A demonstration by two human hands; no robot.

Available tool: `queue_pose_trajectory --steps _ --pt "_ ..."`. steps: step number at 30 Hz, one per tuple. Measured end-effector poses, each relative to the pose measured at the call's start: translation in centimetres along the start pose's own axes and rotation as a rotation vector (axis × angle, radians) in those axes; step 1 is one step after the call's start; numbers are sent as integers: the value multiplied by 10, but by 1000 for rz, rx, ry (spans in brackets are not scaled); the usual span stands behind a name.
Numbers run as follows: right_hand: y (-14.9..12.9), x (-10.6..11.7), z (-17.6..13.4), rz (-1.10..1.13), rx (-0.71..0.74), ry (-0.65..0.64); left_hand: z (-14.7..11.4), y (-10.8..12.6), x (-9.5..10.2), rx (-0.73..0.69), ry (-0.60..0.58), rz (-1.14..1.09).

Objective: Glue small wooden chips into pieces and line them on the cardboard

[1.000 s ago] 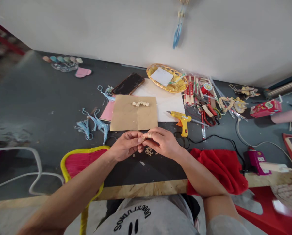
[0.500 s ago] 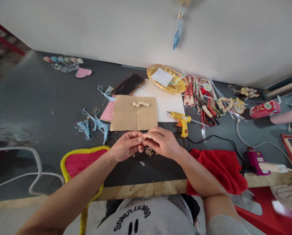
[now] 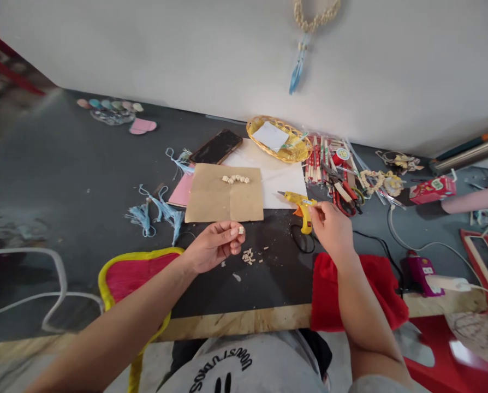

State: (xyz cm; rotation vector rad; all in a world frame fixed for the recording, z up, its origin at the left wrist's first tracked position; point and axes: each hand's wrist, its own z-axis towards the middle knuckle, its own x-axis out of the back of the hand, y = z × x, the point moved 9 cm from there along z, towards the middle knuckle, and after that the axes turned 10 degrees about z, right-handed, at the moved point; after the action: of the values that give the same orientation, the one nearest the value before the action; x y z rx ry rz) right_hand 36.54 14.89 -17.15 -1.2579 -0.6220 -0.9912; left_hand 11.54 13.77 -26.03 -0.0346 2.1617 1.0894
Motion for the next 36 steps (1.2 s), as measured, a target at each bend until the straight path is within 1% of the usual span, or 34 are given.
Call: queue_pose_trajectory --steps 2,4,7,9,11,14,16,17,18,19,21,23,25,27,29,32,36 --pt "18 -15 -3 -102 -94 -119 1 0 0 -11 -2 -9" --pt "30 -31 -6 -150 -158 -214 1 1 1 -22 -6 -21" --pt "39 -46 -5 -128 -232 -278 1 2 1 -29 -4 -30" --pt "43 -51 -3 -48 -272 -294 1 2 2 -29 5 -32" --pt "47 -50 -2 45 -308 -259 0 3 1 -31 11 -38" --pt "52 -39 -4 258 -366 -117 0 4 -1 -29 0 -55" --pt "51 -33 -7 520 -394 -5 0 4 -2 -31 -10 -67" --pt "49 -34 -9 672 -402 13 0 5 -2 -34 -12 -71" --pt "45 -38 -11 816 -407 -5 0 5 -1 -40 -12 -75" --pt "39 -44 -14 937 -404 -56 0 5 0 -44 -10 -78" --pt "21 -56 -19 1098 -360 -206 0 6 2 -51 -2 -85" --pt "3 -61 -26 1184 -267 -318 1 7 4 -61 2 -95" --pt "-14 -61 -32 1233 -156 -388 1 9 5 -75 2 -110" --pt "-29 -60 -38 1260 -54 -448 1 11 5 -91 9 -132" --pt "-40 -60 -44 1261 15 -492 1 12 6 -96 21 -149" --pt "-49 -67 -51 1218 41 -563 1 12 6 -92 30 -154" --pt "-51 -75 -57 1163 42 -605 1 12 6 -92 31 -149"
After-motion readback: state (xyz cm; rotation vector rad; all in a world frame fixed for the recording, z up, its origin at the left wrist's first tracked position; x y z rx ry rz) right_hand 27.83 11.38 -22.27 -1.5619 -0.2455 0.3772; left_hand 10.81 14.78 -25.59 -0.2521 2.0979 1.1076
